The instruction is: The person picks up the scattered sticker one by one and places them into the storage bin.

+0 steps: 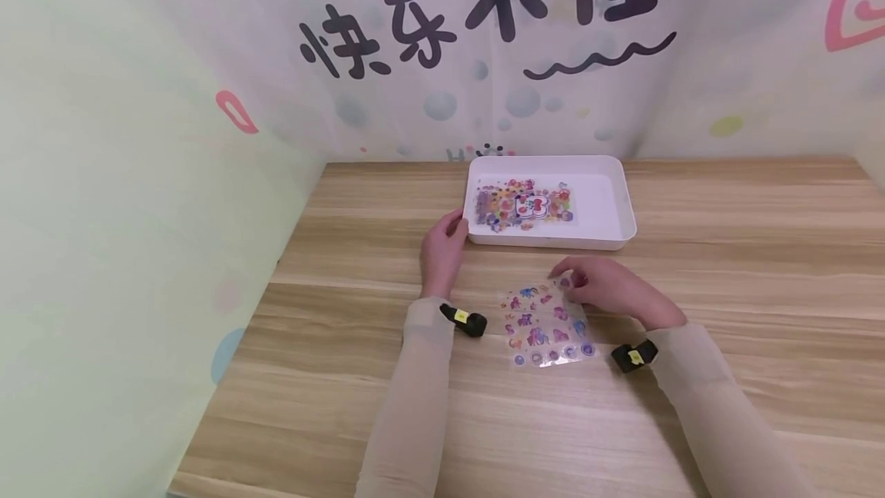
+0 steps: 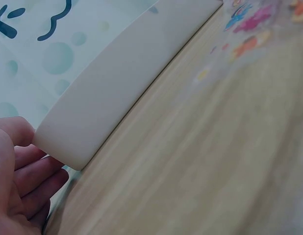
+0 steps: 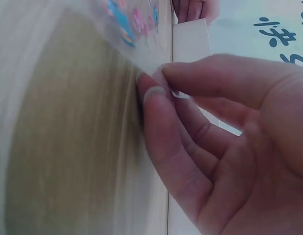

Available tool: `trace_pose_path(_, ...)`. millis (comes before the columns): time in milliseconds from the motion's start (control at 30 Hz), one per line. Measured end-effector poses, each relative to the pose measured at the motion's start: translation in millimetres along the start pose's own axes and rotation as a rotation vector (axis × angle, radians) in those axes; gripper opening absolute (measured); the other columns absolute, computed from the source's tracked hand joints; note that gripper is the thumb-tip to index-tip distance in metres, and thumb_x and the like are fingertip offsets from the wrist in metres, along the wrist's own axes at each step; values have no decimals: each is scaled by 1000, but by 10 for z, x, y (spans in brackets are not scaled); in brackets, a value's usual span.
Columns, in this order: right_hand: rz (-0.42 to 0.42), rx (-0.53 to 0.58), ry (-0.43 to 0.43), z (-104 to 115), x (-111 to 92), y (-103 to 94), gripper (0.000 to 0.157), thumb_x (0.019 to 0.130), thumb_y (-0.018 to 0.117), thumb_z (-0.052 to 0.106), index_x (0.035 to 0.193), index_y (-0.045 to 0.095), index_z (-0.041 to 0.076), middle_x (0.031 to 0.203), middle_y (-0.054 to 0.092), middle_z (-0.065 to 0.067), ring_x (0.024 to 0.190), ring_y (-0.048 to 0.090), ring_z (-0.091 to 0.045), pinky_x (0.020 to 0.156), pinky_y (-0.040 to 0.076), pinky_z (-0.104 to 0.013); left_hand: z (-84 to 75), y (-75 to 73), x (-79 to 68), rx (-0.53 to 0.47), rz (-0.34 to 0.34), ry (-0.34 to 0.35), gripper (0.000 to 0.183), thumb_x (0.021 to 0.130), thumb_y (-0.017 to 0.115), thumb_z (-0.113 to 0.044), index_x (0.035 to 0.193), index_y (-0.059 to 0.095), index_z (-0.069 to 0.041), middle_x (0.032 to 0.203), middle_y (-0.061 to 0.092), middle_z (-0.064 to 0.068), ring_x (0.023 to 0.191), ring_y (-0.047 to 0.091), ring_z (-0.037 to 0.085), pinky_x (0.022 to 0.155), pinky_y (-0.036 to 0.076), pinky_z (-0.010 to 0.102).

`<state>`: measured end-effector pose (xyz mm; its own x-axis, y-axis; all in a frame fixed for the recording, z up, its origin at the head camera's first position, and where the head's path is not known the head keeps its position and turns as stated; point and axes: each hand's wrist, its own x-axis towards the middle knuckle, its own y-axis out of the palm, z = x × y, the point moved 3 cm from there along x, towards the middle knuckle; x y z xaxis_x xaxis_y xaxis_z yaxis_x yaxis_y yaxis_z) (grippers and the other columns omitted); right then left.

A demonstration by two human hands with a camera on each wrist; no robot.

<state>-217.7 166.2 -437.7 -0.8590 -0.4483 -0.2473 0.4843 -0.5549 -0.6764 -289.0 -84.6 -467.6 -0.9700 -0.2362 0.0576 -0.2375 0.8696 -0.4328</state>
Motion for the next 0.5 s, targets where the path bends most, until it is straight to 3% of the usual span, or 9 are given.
trace_pose_path(233, -22, -6, 13, -19, 21, 13, 9, 86, 57, 15, 95, 57, 10, 78, 58, -4, 63, 54, -17, 55, 48, -29, -13, -12, -7, -4, 4, 3, 34, 86, 54, -40, 118, 58, -27, 108, 59, -14, 101, 52, 6, 85, 44, 29)
trace_pose_path(500, 2, -16, 3, -17, 26, 13, 10, 88, 55, 20, 87, 62, 12, 69, 57, -3, 60, 52, -18, 56, 47, -30, -12, -7, -5, -9, 3, 0, 34, 86, 53, -39, 118, 58, -27, 108, 59, -15, 101, 51, 5, 85, 44, 29)
